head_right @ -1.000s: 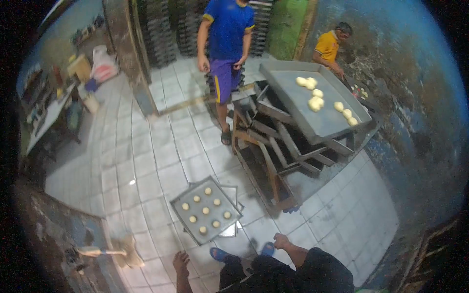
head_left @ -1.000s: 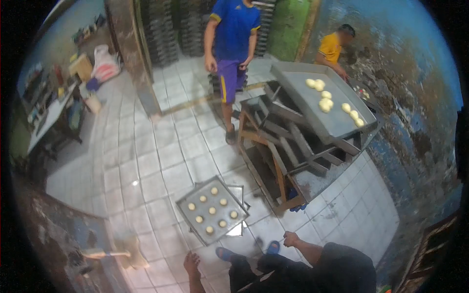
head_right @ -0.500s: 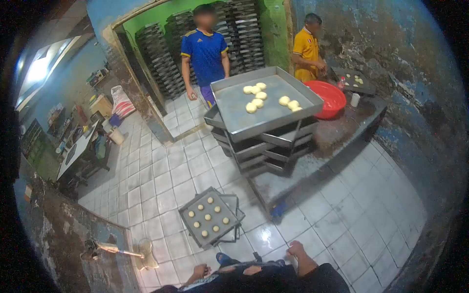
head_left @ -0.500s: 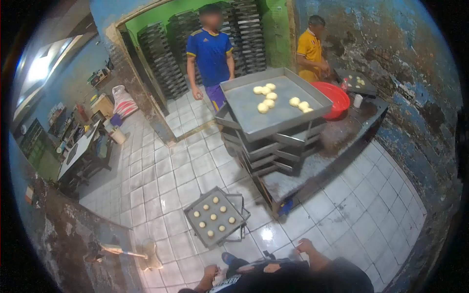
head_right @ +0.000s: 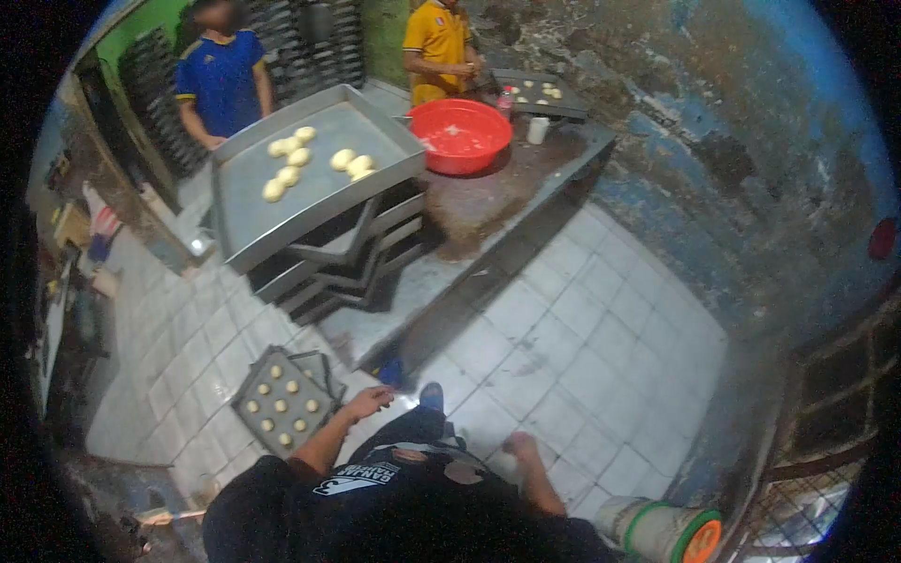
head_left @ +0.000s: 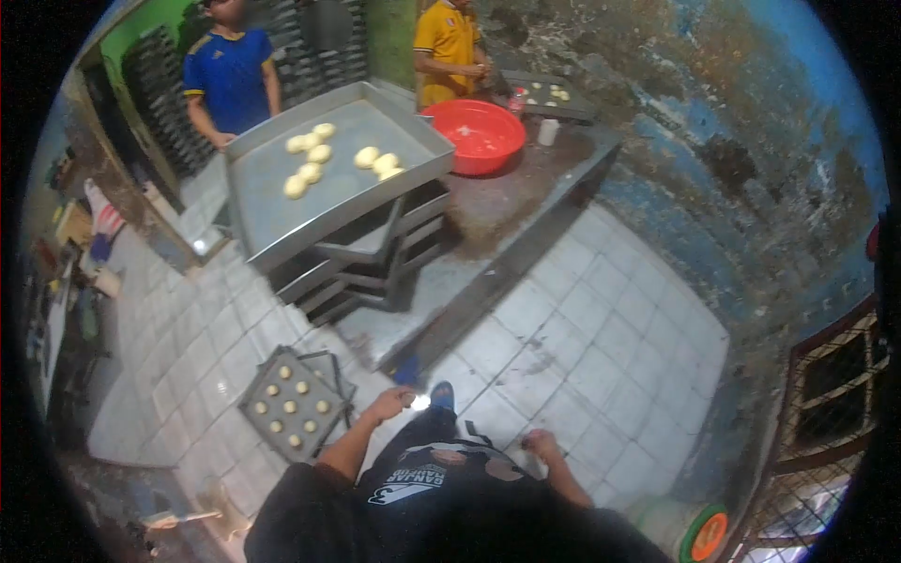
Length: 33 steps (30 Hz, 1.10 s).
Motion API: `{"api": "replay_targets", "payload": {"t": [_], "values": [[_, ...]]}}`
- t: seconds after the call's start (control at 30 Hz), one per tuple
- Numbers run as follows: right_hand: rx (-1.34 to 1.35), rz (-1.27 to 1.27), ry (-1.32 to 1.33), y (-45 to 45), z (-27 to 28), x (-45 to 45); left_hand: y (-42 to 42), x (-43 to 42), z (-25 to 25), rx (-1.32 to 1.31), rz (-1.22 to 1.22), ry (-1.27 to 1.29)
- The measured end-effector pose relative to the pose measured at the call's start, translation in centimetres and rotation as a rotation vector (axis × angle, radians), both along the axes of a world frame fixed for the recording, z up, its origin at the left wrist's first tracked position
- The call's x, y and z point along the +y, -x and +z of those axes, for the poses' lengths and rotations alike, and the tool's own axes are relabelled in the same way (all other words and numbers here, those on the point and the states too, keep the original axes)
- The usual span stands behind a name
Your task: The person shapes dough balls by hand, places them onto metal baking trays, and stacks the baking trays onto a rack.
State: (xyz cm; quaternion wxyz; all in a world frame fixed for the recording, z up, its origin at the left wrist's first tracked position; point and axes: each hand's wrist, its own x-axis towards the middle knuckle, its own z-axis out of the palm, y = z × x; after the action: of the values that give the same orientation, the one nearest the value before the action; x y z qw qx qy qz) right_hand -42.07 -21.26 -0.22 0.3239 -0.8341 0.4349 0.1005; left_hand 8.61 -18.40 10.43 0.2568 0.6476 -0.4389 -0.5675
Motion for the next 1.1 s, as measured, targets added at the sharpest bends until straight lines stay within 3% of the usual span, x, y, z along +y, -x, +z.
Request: {"api": "replay_targets", "payload": {"t": [0.07, 0.13, 0.17, 0.2, 0.27, 0.33, 0.37, 0.4, 0.47, 0.53, 0.6, 0.7, 0.83, 0.9, 0.97, 1.03, 1.1], "values": [[-1.008, -1.102, -0.982, 5.1, -8.4, 2.1, 1.9, -7.3, -1.3, 0.039, -0.148, 0.061], [-0.591, -0.682, -0.419, 6.5, -5.0, 1.4, 4.7, -13.7, 1.7, -0.163, -0.247, 0.208], [-0.377, -0.538, -0.135, 7.0, -2.8, 1.0, 6.0, -16.7, 2.2, -0.071, -0.243, 0.182], [-0.429, -0.882, -0.433, 7.9, -0.5, -0.2, 7.0, -20.0, 1.7, -0.100, -0.320, 0.241], [-0.465, -1.259, -0.710, 8.0, 3.6, -2.6, 8.9, -26.1, 2.4, -0.127, -0.448, 0.315], [-0.418, -1.336, -0.369, 7.0, 7.4, -7.2, 11.0, -32.4, 2.7, -0.114, -0.492, 0.234], [-0.418, -1.374, -0.360, 9.6, 4.1, -10.0, 11.9, -35.4, 1.6, -0.131, -0.519, 0.357], [-0.615, -1.400, -0.368, 9.1, 6.5, -13.2, 12.1, -37.2, 0.9, -0.154, -0.547, 0.465], [-0.571, -1.313, -0.222, 7.2, 11.1, -20.9, 12.2, -41.7, 3.2, -0.140, -0.651, 0.508], [-0.584, -1.300, -0.134, 3.2, 18.0, -29.6, 12.2, -44.7, 3.5, -0.031, -0.532, 0.627], [-0.879, -1.239, -0.100, -0.4, 23.0, -37.5, 12.0, -46.4, 7.3, -0.133, -0.530, 0.552], [-1.060, -1.008, -0.079, -6.8, 34.5, -48.3, 10.3, -47.8, 8.8, -0.042, -0.378, 0.395], [-1.501, -0.506, -0.204, -10.1, 45.9, -59.4, 7.4, -46.6, 6.9, -0.071, -0.145, 0.274], [-1.613, -0.337, -0.291, -11.0, 47.9, -64.5, 6.2, -45.1, 6.5, -0.137, -0.050, 0.199], [-1.882, 0.146, -0.690, -12.5, 49.3, -70.5, 6.3, -44.7, 6.2, -0.191, 0.064, 0.135], [-1.912, 0.210, -1.059, -15.5, 47.4, -77.1, 6.9, -43.6, 5.8, -0.179, 0.289, 0.092], [-1.754, -0.074, -1.063, -20.2, 41.7, -84.5, 8.9, -43.1, 7.2, -0.218, 0.416, 0.046]]}}
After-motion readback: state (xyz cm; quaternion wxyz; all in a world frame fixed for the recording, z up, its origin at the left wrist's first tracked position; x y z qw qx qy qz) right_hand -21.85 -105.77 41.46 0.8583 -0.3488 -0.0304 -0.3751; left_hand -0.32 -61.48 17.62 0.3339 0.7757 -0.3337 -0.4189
